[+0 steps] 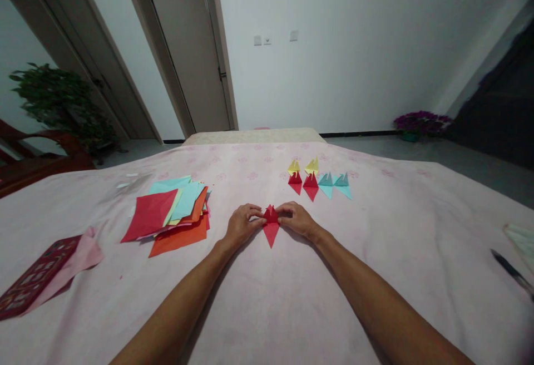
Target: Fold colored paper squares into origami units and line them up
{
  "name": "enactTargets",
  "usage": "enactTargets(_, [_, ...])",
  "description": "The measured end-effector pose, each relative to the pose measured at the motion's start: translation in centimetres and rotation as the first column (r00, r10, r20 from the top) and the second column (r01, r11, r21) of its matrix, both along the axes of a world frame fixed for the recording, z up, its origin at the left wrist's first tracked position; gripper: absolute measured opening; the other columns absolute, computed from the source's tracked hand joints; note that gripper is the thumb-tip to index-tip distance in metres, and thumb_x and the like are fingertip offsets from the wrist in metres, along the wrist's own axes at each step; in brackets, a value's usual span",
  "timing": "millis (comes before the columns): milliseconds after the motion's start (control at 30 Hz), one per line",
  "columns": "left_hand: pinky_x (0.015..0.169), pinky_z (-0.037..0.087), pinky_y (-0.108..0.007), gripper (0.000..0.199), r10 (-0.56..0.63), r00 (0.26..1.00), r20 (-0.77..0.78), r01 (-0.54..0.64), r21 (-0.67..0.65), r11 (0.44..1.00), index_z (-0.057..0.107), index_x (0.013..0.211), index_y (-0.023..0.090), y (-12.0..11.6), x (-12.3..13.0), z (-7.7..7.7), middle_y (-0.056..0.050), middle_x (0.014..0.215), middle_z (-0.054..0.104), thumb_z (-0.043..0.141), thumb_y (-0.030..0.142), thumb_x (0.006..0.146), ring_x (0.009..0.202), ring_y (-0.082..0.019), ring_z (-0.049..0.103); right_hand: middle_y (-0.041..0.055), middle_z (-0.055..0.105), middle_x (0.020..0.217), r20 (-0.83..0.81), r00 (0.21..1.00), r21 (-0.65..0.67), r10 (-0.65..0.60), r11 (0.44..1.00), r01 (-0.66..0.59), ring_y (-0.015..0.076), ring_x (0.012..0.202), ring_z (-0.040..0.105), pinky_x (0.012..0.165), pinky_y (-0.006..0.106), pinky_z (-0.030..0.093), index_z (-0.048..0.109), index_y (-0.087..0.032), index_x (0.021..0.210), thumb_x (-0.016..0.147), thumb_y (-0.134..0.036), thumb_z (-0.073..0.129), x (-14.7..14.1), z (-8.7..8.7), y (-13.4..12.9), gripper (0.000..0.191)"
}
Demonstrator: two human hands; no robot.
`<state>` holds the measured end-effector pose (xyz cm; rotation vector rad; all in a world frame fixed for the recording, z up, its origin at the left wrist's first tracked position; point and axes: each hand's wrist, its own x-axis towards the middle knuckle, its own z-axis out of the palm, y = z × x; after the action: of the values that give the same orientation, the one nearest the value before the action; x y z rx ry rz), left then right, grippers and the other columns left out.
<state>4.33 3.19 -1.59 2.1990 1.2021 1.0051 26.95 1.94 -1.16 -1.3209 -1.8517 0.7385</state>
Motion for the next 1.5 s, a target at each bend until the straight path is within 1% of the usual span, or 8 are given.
enactTargets(233, [0.064, 0.044, -0.025, 0.014, 0.088, 0.951, 0.296, -0.047, -0.144, 0.989, 0.069, 0.081, 0.019, -1.4, 0.1, 0.5, 0.0, 0.081, 0.066, 0.065, 0.033, 0.084, 0.067, -0.014, 0.057, 0.004, 0.075, 0.089, -0.119, 0.992, -0.071, 0.048, 0.996, -0.057, 0.0238, 0.09, 0.065, 0.086, 0.038, 0.049, 0.078, -0.023, 0.089, 0.074, -0.032, 0.067, -0.5, 1.0, -0.3, 0.021])
enactTargets(400, [0.055, 0.041, -0.02, 0.022, 0.118, 0.804, 0.583, 0.124, -0.358, 0.925, 0.063, 0.089, 0.018, -3.0, -1.0, 1.3, 0.002, 0.075, 0.065, 0.064, 0.04, 0.084, 0.061, -0.011, 0.056, 0.0071, 0.071, 0.111, -0.472, 0.881, -0.206, -0.038, 0.976, -0.069, 0.0204, 0.091, 0.067, 0.077, 0.033, 0.052, 0.072, -0.023, 0.108, 0.084, -0.044, 0.06, -2.8, 1.9, -1.7, 0.034])
enactTargets(567, [0.063, 0.045, -0.021, 0.032, 0.152, 0.63, 0.762, 0.349, -0.453, 0.821, 0.059, 0.087, 0.018, -3.5, -1.6, 2.5, 0.002, 0.078, 0.065, 0.076, 0.042, 0.076, 0.066, -0.011, 0.059, 0.0083, 0.07, 0.11, -0.622, 0.779, -0.216, -0.076, 0.973, -0.077, 0.017, 0.082, 0.064, 0.071, 0.029, 0.049, 0.065, -0.023, 0.122, 0.085, -0.05, 0.061, -5.5, 2.3, -3.2, 0.046])
enactTargets(800, [0.073, 0.052, -0.03, 0.031, 0.132, 0.612, 0.78, 0.505, -0.514, 0.693, 0.057, 0.09, 0.02, -2.6, -1.5, 2.3, -0.001, 0.082, 0.066, 0.074, 0.043, 0.076, 0.073, -0.017, 0.065, 0.0032, 0.071, 0.088, -0.608, 0.793, -0.226, -0.038, 0.966, -0.127, 0.0145, 0.065, 0.059, 0.061, 0.028, 0.048, 0.07, -0.02, 0.11, 0.075, -0.04, 0.073, -7.1, 2.5, -4.3, 0.041])
enactTargets(900, [0.077, 0.052, -0.03, 0.034, 0.177, 0.66, 0.73, 0.372, -0.522, 0.768, 0.059, 0.103, 0.021, -2.1, -1.1, 1.8, -0.004, 0.1, 0.067, 0.072, 0.038, 0.077, 0.081, -0.017, 0.066, 0.0019, 0.069, 0.072, -0.625, 0.756, -0.265, -0.195, 0.964, 0.03, 0.0143, 0.058, 0.057, 0.057, 0.027, 0.046, 0.072, -0.017, 0.095, 0.07, -0.036, 0.075, -7.2, 2.1, -4.0, 0.032])
enactTargets(1100, [0.08, 0.049, -0.031, 0.024, 0.35, 0.831, 0.431, -0.23, -0.306, 0.924, 0.062, 0.103, 0.021, -2.7, -1.2, 1.7, -0.005, 0.101, 0.064, 0.054, 0.039, 0.09, 0.088, -0.017, 0.061, 0.0063, 0.072, 0.083, -0.548, 0.743, -0.272, -0.383, 0.922, 0.275, 0.0184, 0.068, 0.063, 0.062, 0.03, 0.051, 0.072, -0.015, 0.1, 0.072, -0.036, 0.07, -6.4, 1.0, -3.0, 0.035])
enactTargets(1267, [0.085, 0.046, -0.035, 0.028, 0.253, 0.961, 0.108, -0.25, -0.043, 0.967, 0.065, 0.102, 0.024, -3.6, -0.7, 2.2, -0.004, 0.102, 0.065, 0.069, 0.042, 0.081, 0.095, -0.022, 0.06, 0.0086, 0.071, 0.104, -0.41, 0.863, -0.083, -0.297, 0.954, 0.289, 0.0211, 0.091, 0.066, 0.08, 0.033, 0.054, 0.071, -0.019, 0.108, 0.077, -0.027, 0.063, -6.9, 1.1, -3.5, 0.033])
enactTargets(1500, [0.066, 0.042, -0.028, 0.018, 0.342, 0.939, 0.046, -0.33, -0.165, 0.929, 0.066, 0.083, 0.021, -2.4, -0.8, 0.7, 0.0, 0.076, 0.067, 0.061, 0.039, 0.085, 0.073, -0.018, 0.06, 0.0047, 0.068, 0.103, -0.198, 0.945, 0.039, -0.258, 0.962, 0.271, 0.0182, 0.086, 0.065, 0.082, 0.033, 0.052, 0.07, -0.025, 0.111, 0.086, -0.025, 0.057, -6.8, 1.1, -4.2, 0.028])
